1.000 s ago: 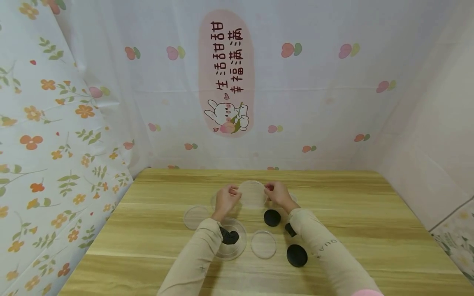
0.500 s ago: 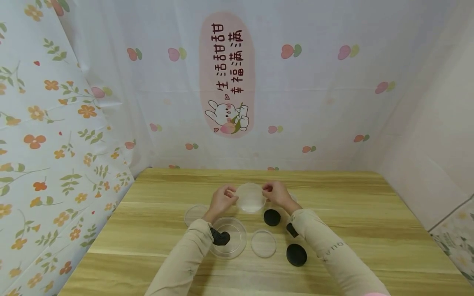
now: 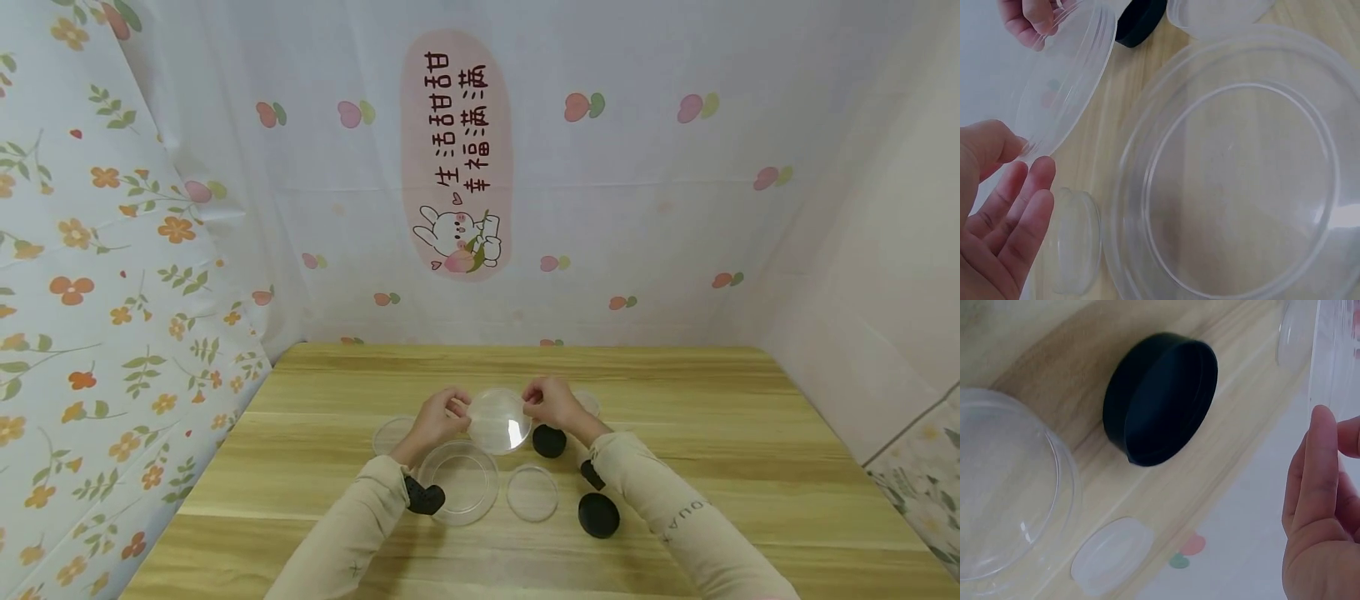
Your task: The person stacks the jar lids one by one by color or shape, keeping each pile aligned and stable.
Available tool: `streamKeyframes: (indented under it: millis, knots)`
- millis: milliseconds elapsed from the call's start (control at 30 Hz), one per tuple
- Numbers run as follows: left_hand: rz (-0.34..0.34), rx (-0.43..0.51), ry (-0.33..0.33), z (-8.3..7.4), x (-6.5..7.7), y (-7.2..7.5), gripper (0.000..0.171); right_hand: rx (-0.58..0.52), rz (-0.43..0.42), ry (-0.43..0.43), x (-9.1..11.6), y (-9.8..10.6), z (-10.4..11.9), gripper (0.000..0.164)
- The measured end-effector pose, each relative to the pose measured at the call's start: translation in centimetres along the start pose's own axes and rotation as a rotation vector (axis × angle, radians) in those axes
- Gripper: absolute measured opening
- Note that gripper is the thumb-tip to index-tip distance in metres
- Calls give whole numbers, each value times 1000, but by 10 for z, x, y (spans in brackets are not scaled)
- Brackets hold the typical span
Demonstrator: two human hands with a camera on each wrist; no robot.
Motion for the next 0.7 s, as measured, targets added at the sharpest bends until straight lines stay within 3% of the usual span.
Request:
streamKeyframes:
  millis: [233,700]
  knots:
    - [19,-13,-42,-1,11,2,29,28,45,51,3,-14,7,9]
    - [103,-62,-1,18,33,8,36,7,110,130,1,-43,17,27]
Point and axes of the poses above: each hand's wrist, its own x-axis away from the middle knuckle, its own y-axis out of the back of the hand, z = x × y, the point moved 8 cm from there along -x, towards the middle knuckle, and after that the axes turned 10 degrees about z, right-handed, at the moved point
